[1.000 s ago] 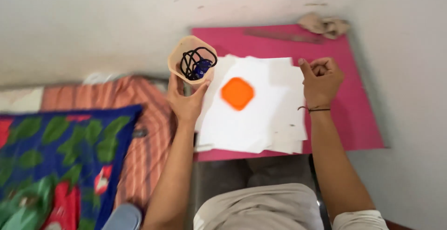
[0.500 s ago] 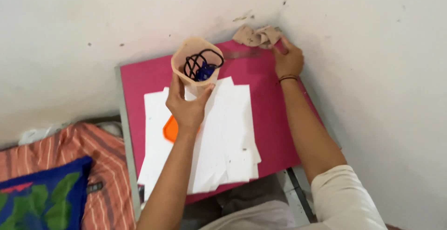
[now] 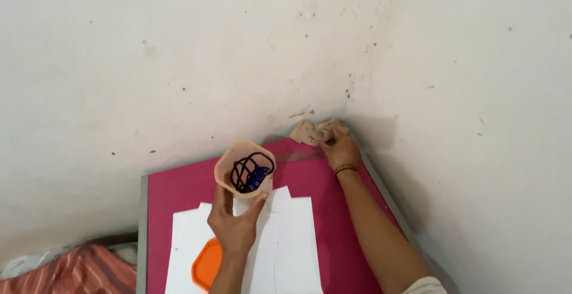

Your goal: Organizing and stacking papers on a desk while using a ruler and small containers.

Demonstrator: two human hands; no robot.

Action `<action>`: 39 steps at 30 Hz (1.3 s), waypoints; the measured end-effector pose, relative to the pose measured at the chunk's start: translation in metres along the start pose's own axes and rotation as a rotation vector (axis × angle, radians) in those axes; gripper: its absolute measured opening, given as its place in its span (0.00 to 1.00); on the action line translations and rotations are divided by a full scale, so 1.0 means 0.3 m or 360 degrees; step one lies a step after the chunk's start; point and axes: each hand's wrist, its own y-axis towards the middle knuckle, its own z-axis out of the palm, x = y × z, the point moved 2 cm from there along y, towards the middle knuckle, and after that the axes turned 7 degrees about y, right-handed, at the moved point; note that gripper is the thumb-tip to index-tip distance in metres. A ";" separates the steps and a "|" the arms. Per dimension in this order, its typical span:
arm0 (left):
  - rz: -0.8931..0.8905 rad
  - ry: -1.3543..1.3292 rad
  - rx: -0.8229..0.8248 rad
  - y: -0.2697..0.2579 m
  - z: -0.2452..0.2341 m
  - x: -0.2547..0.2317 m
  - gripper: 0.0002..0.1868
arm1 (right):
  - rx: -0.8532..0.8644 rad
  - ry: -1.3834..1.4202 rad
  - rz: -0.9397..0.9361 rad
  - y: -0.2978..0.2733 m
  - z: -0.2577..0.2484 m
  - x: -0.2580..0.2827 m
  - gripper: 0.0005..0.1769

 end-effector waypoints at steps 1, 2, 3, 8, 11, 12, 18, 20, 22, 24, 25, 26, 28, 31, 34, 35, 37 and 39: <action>0.0005 -0.0008 -0.0002 0.006 0.004 0.013 0.47 | -0.0006 -0.0002 -0.0007 -0.004 -0.014 0.015 0.41; 0.0025 0.0010 -0.0023 0.011 0.007 0.024 0.47 | 0.0050 -0.0059 0.0037 -0.010 -0.026 0.028 0.42; 0.0046 0.0034 -0.0042 0.018 0.006 0.033 0.46 | 0.0108 -0.0111 0.0084 -0.019 -0.034 0.043 0.43; 0.0006 0.0039 -0.0035 0.026 0.002 0.027 0.46 | 0.0164 -0.0173 0.0173 -0.052 -0.061 0.056 0.43; 0.0044 -0.0016 -0.0057 0.023 -0.023 0.009 0.45 | 0.0061 -0.0250 0.0119 0.015 -0.008 -0.014 0.29; 0.0060 -0.0030 -0.0068 0.020 -0.040 0.000 0.44 | -0.0024 -0.0312 0.0065 0.047 0.020 -0.040 0.19; 0.0661 -0.0092 -0.0320 0.014 -0.203 0.119 0.54 | -0.0475 -0.0189 -0.0400 -0.006 -0.032 -0.015 0.14; 0.0672 -0.0100 -0.0357 0.040 -0.288 0.148 0.54 | -0.0723 -0.0242 -0.0595 0.015 -0.015 0.017 0.12; 0.0647 -0.0083 -0.0399 0.004 -0.380 0.150 0.54 | -0.0932 -0.0299 -0.0783 -0.046 -0.010 0.063 0.11; 0.0772 0.0063 -0.0571 -0.025 -0.472 0.086 0.52 | -0.0912 0.0190 -0.1057 -0.132 -0.026 0.192 0.03; 0.0767 0.0079 -0.0610 -0.032 -0.520 0.108 0.52 | -0.0880 0.0205 -0.1082 -0.174 -0.012 0.251 0.03; 0.0751 0.0097 -0.0657 -0.039 -0.571 0.131 0.53 | -0.0842 0.0321 -0.1185 -0.220 0.000 0.311 0.03; 0.0725 0.0141 -0.0755 -0.060 -0.680 0.203 0.54 | -0.0753 0.0461 -0.1311 -0.334 0.047 0.422 0.03; 0.0655 0.0270 -0.1033 -0.101 -0.849 0.295 0.56 | -0.0612 0.0638 -0.1483 -0.526 0.139 0.591 0.06; 0.0745 0.0310 -0.1122 -0.166 -0.986 0.345 0.50 | -0.0482 0.0718 -0.1716 -0.702 0.258 0.699 0.07; 0.0645 0.0403 -0.1176 -0.186 -1.033 0.384 0.52 | -0.0448 0.0749 -0.1831 -0.759 0.297 0.724 0.05; 0.0511 0.0509 -0.1283 -0.216 -1.109 0.478 0.54 | -0.0354 0.0796 -0.1972 -0.872 0.373 0.768 0.04; 0.0479 0.0514 -0.1364 -0.236 -1.165 0.585 0.56 | -0.0294 0.0794 -0.2102 -0.985 0.436 0.801 0.06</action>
